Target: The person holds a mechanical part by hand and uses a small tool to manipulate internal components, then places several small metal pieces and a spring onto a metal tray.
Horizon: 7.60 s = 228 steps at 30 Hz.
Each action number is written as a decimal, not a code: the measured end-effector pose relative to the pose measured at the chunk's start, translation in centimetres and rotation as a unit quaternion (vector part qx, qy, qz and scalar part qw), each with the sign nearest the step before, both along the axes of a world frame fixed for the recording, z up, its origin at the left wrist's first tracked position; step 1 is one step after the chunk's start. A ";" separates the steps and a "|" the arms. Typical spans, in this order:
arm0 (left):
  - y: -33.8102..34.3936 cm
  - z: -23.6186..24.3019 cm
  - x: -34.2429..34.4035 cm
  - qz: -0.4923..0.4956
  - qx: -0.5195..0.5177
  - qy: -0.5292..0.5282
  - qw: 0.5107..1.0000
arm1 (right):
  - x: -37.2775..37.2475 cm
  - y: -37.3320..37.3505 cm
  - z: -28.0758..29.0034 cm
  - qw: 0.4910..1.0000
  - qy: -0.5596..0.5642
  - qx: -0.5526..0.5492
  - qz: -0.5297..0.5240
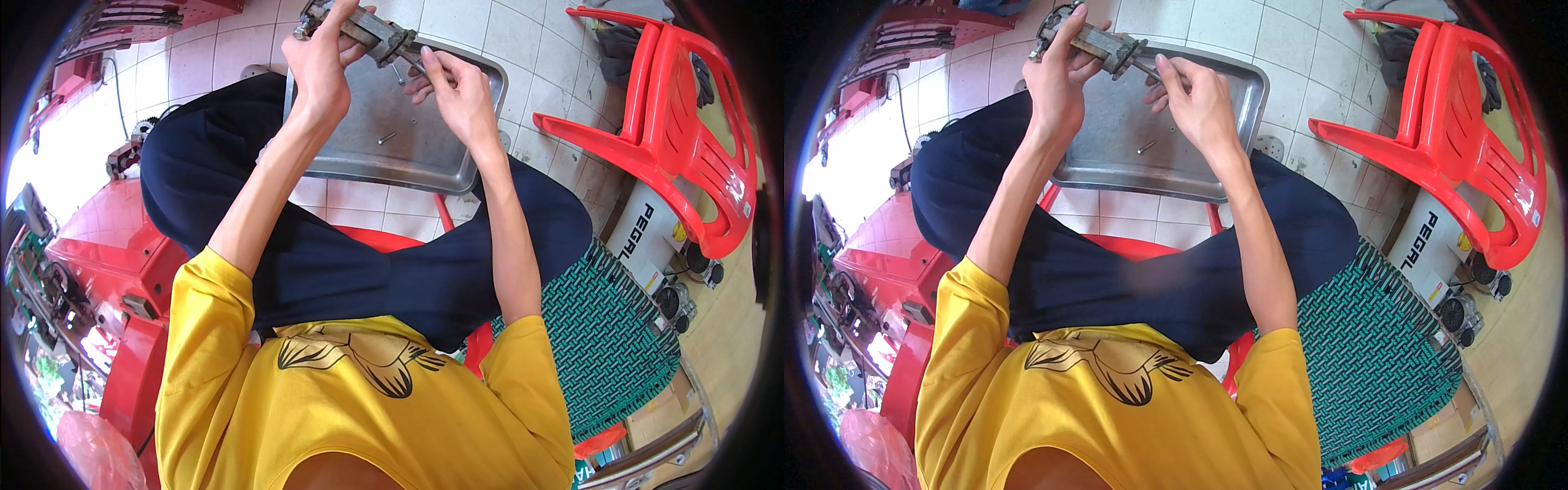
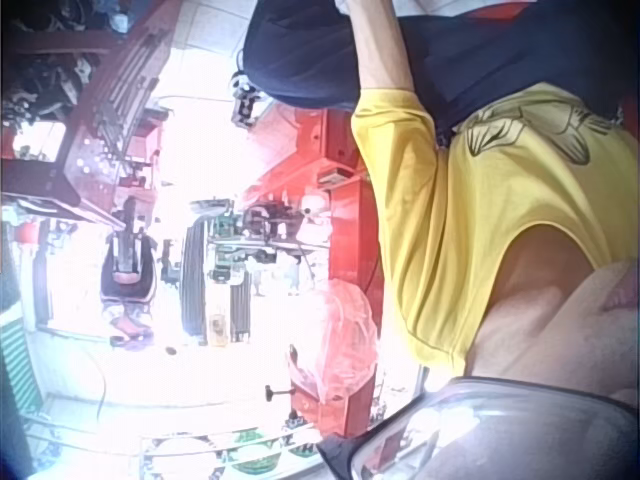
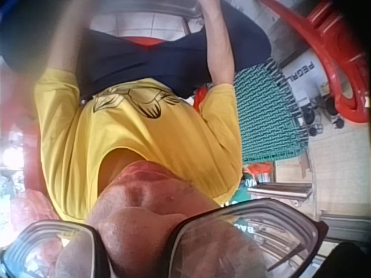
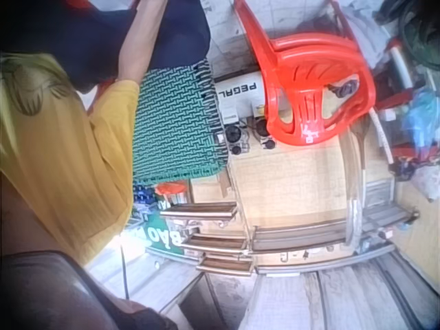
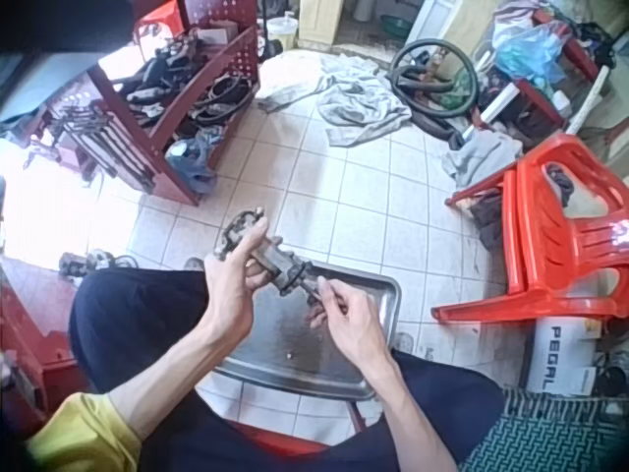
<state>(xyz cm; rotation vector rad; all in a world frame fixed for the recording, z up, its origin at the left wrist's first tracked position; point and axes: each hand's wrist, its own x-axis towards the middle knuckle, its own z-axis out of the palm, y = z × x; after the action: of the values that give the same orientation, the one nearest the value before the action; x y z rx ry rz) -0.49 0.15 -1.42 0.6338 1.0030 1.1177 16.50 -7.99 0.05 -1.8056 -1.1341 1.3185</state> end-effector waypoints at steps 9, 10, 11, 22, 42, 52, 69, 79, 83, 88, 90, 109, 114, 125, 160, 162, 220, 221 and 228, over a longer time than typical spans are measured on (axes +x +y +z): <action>-0.3 1.1 0.5 0.001 -0.006 0.013 1.000 | 0.0 -0.1 -0.3 1.000 0.018 0.013 -0.006; -0.3 1.7 0.7 0.012 -0.028 0.019 0.999 | -0.1 -0.2 -0.3 1.000 0.010 0.025 -0.006; -0.3 2.3 1.0 0.022 -0.049 0.025 0.998 | -0.2 -0.3 -0.4 0.999 0.001 0.036 -0.007; -0.3 2.5 1.3 0.043 -0.068 0.033 0.996 | -0.3 -0.6 -0.6 0.986 -0.105 0.130 0.002; -0.1 0.8 0.2 -0.004 0.000 0.032 0.999 | -0.4 -0.5 -0.8 0.995 -0.018 0.087 -0.035; -0.5 3.2 1.0 0.032 -0.059 0.047 0.997 | -0.5 -0.6 -0.7 0.995 -0.056 0.087 -0.009; -0.6 3.6 1.3 0.038 -0.054 0.050 0.997 | -0.3 -0.6 -1.0 0.994 -0.062 0.094 0.009; -0.1 2.3 0.9 0.032 -0.073 0.038 0.996 | -0.4 -0.6 -0.7 0.996 -0.032 0.080 -0.012; -0.2 2.1 0.7 0.034 -0.079 0.021 0.996 | -0.1 -0.3 -0.7 0.999 -0.004 0.045 -0.022; -0.4 2.9 1.1 0.037 -0.075 0.026 0.996 | -0.2 -0.6 -0.5 0.994 -0.081 0.071 0.030; -0.7 3.5 1.1 0.043 -0.060 0.020 0.997 | -0.4 -0.4 -0.1 0.998 -0.041 0.035 0.021; 0.0 1.9 0.6 0.019 -0.081 0.019 0.996 | -0.4 -0.2 -0.3 0.999 -0.024 0.042 -0.013; 0.2 0.0 -0.1 -0.006 -0.020 0.025 0.999 | -0.4 -0.5 -0.6 0.995 -0.045 0.090 -0.005; 0.1 0.5 0.2 -0.001 -0.052 0.030 0.998 | -0.2 -0.3 -0.8 0.997 -0.053 0.059 0.005; -0.1 0.2 -0.1 -0.012 -0.058 0.027 0.998 | 0.1 -0.3 -0.8 0.998 -0.036 0.036 0.028; 0.2 0.1 -0.1 -0.009 -0.068 0.031 0.997 | -0.3 -0.5 -0.8 0.995 -0.057 0.085 0.012; 0.0 0.2 0.1 -0.017 -0.061 0.024 0.998 | -0.2 -0.4 -0.5 0.994 -0.083 0.075 0.000; 0.1 0.3 0.1 -0.019 -0.062 0.026 0.998 | 0.0 -0.4 -0.4 0.993 -0.093 0.068 0.014; 0.0 0.2 0.0 -0.027 -0.065 0.029 0.997 | -0.4 -0.7 -1.0 0.993 -0.072 0.096 -0.008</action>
<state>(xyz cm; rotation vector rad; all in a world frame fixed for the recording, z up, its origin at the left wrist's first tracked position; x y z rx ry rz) -0.52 0.13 -1.25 0.5875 1.0927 0.9830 16.12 -8.66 -0.94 -1.7856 -1.2741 1.0440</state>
